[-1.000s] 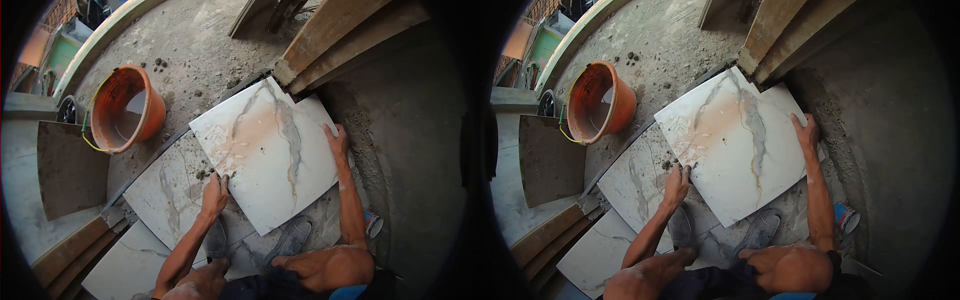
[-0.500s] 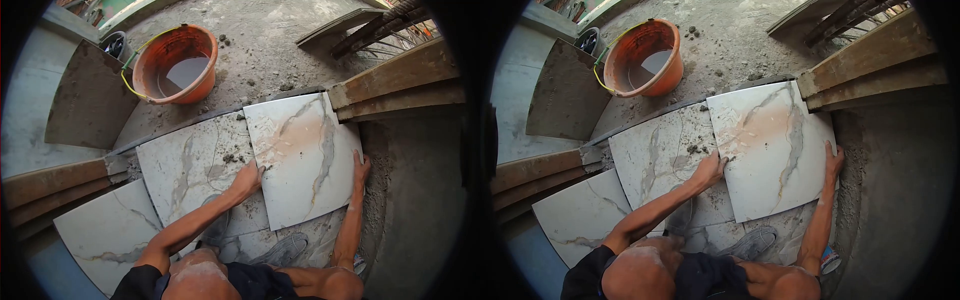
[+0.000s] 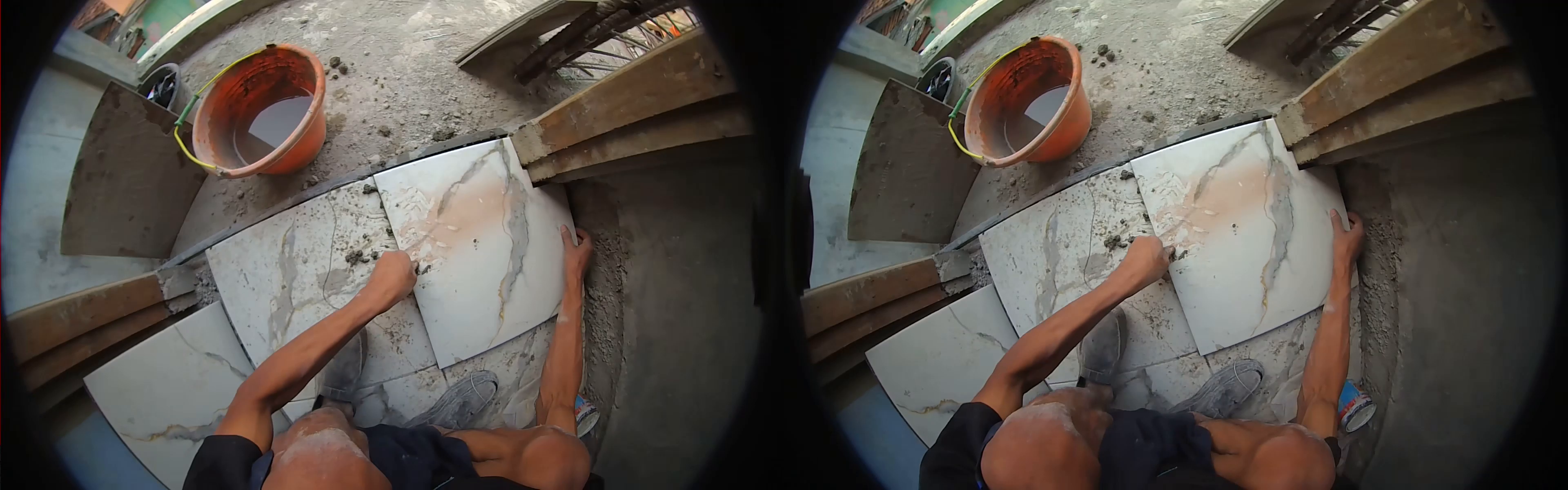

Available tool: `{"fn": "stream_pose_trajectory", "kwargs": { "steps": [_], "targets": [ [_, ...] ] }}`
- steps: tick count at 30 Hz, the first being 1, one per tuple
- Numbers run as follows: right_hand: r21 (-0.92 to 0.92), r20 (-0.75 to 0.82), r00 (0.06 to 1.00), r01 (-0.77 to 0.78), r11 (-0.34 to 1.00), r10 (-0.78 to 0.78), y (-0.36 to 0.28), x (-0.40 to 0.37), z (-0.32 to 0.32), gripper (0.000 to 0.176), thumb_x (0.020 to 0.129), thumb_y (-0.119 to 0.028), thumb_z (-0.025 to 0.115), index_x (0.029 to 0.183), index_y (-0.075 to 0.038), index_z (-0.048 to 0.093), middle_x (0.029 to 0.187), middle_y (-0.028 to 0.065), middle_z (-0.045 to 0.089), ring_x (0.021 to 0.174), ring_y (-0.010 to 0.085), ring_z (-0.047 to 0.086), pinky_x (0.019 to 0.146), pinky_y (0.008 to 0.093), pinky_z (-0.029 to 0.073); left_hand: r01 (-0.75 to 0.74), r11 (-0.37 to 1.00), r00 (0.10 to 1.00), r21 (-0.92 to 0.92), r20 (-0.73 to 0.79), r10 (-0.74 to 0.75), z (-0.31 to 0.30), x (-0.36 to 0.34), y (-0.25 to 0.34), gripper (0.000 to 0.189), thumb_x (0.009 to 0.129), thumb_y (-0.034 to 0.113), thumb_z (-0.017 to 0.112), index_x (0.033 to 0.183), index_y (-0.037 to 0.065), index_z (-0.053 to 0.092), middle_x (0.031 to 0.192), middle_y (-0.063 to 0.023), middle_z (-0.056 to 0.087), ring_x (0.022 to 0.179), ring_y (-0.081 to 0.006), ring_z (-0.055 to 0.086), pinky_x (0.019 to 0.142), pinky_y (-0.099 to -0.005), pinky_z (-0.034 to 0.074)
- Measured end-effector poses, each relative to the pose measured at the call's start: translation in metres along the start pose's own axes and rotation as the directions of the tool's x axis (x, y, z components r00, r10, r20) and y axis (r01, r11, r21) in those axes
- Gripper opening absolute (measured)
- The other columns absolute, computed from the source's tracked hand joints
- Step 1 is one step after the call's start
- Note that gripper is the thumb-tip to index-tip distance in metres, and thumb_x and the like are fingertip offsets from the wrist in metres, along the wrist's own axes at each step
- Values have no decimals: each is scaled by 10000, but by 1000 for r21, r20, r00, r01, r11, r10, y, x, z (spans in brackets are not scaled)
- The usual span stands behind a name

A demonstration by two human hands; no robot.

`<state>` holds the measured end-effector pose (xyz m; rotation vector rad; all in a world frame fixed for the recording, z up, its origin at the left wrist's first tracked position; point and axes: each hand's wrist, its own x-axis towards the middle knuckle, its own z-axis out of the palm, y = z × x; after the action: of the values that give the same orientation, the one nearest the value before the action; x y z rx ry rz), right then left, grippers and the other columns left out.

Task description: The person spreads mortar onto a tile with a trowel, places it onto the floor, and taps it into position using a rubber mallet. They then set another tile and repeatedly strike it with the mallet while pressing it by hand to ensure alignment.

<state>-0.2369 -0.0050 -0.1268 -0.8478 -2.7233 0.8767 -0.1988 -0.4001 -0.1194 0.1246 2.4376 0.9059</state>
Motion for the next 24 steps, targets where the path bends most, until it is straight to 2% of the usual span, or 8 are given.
{"fn": "stream_pose_trajectory", "kwargs": {
  "steps": [3, 4, 9, 12, 14, 17, 22, 24],
  "targets": [
    [-34, -84, 995, 52, 998, -55, 3, 0, 3, 508, 761, -330, 730, 1058, 44, 557, 966, 215, 634, 891, 343, 614, 788, 389, 471, 50, 998, 992, 22, 115, -53, 1, 6, -3, 450, 903, 243, 504, 621, -84, 627, 599, -172, 641, 629, -310, 663, 629, -364, 528],
    [-65, -107, 992, 65, 996, -71, 1, -2, 3, 497, 763, -328, 728, 1052, 38, 554, 969, 214, 632, 895, 354, 611, 783, 397, 471, 65, 998, 991, 13, 118, -67, 6, 9, -9, 466, 912, 241, 494, 602, -83, 622, 597, -163, 646, 588, -275, 664, 608, -345, 530],
    [-41, -111, 994, 6, 999, -11, -8, -4, 5, 473, 766, -334, 723, 1026, 17, 541, 979, 221, 622, 919, 376, 598, 774, 421, 463, 92, 993, 938, 71, 327, -110, -20, 15, 13, 476, 918, 241, 489, 585, -73, 620, 590, -146, 650, 547, -239, 657, 588, -327, 535],
    [-52, -102, 994, -44, 998, 39, -8, -5, 8, 465, 766, -342, 723, 1002, 6, 526, 977, 224, 613, 917, 380, 591, 768, 426, 458, 229, 972, 895, 50, 381, -230, -24, 19, 19, 477, 923, 241, 478, 590, -65, 629, 598, -136, 656, 537, -206, 656, 586, -309, 539],
    [-79, -131, 991, 12, 997, -23, -7, -7, 8, 465, 769, -349, 720, 998, -1, 514, 961, 213, 607, 893, 379, 590, 758, 425, 456, 213, 975, 885, 67, 409, -222, -26, 18, 15, 243, 763, 109, 602, 571, -26, 669, 539, -129, 631, 497, -203, 641, 532, -315, 529],
    [-60, -125, 992, 22, 998, -29, -2, -4, 12, 510, 754, -371, 736, 996, 32, 535, 929, 188, 603, 854, 328, 581, 778, 391, 451, 223, 973, 878, 57, 422, -226, -28, 18, 13, 199, 737, 59, 606, 570, -26, 673, 544, -127, 635, 487, -199, 639, 512, -308, 527],
    [-74, -105, 993, 48, 996, -56, 13, 8, 17, 515, 753, -382, 737, 983, 35, 540, 958, 212, 599, 931, 345, 569, 816, 407, 442, 173, 985, 886, 31, 432, -169, -29, 19, 13, 245, 779, 66, 559, 594, -68, 650, 560, -130, 641, 472, -197, 637, 493, -301, 530],
    [-96, -105, 992, 58, 994, -68, 18, 11, 15, 514, 744, -383, 744, 965, 34, 541, 954, 217, 600, 924, 357, 576, 817, 412, 445, 273, 961, 850, -34, 476, -225, -29, 19, 15, 503, 944, 252, 467, 602, -82, 620, 598, -124, 658, 485, -193, 639, 517, -304, 536]
  ]
}}
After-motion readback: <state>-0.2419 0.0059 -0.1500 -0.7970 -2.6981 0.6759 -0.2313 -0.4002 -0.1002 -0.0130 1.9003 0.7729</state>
